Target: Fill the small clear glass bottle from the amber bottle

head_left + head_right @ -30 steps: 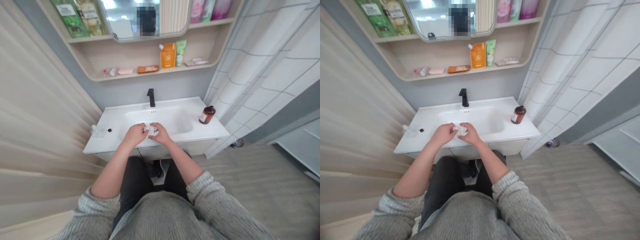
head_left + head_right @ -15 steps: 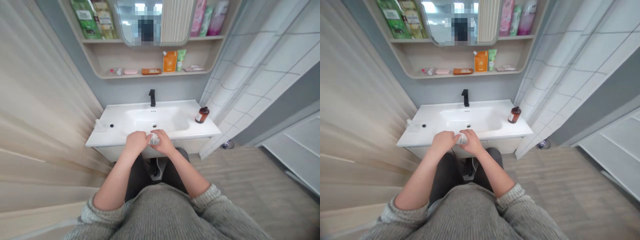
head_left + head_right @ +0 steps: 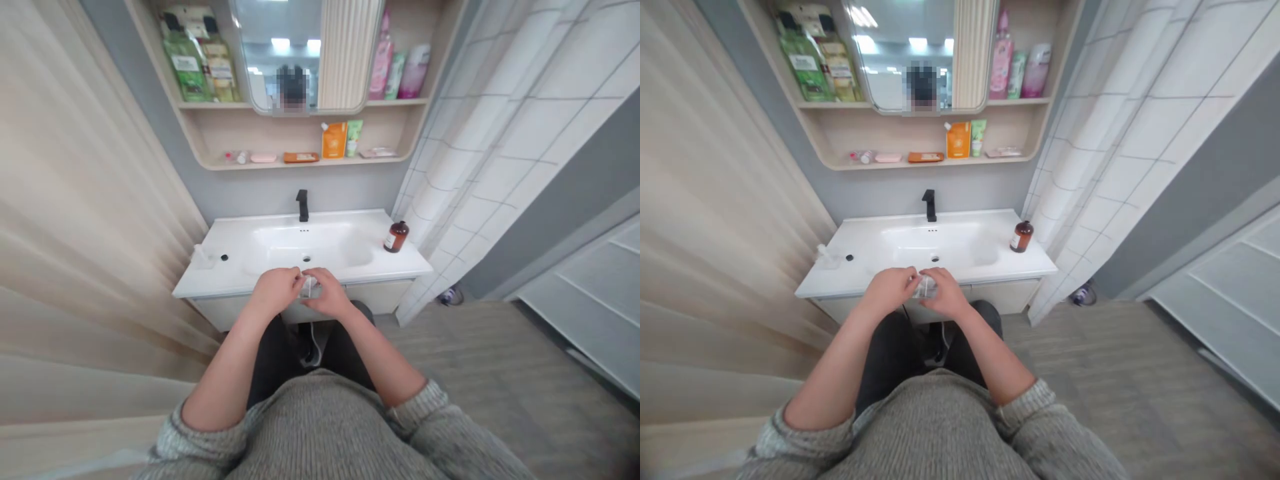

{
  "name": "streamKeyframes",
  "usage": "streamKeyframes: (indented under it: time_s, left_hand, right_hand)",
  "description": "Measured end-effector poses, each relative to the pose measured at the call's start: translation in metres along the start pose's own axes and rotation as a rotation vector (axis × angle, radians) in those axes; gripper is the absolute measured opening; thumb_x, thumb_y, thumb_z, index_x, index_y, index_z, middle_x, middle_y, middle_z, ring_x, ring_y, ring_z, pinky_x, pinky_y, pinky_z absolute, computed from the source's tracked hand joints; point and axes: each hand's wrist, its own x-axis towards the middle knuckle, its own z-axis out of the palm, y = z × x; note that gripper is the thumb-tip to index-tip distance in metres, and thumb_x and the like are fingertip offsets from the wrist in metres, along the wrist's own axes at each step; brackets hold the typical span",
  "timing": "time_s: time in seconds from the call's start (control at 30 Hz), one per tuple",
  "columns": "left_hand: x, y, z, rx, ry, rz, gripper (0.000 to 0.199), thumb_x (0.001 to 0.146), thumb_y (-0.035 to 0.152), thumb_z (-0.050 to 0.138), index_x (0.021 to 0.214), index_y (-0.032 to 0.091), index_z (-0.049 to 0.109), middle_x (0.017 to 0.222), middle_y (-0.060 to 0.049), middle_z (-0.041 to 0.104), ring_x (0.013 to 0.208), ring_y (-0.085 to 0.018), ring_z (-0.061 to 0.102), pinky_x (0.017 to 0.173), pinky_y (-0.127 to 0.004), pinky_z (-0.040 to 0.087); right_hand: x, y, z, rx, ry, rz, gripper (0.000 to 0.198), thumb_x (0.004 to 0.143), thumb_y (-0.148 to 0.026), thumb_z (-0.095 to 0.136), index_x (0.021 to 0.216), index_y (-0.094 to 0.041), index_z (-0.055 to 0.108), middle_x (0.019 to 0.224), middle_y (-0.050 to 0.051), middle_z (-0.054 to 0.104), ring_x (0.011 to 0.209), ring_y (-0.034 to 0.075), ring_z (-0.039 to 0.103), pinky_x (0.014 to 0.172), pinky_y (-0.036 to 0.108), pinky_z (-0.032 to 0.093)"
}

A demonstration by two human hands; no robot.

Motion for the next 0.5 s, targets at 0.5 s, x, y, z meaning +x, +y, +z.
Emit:
streamKeyframes:
  time_s: [0.5]
  left_hand:
    - [-0.006,0.003,-0.008,-0.099,-0.002,0.026,0.022,0.100,0.025,0.069,0.121,0.026,0.077,0.112,-0.013,0.084,0.105,-0.034,0.080,0.089,-0.041,0.058]
  right_hand:
    - [0.000,-0.002,-0.005,0.103,0.028,0.102,0.080,0.067,-0.028,0.101,0.142,-0.031,0.074,0.139,0.010,0.078,0.124,0.034,0.075,0.093,0.045,0.066]
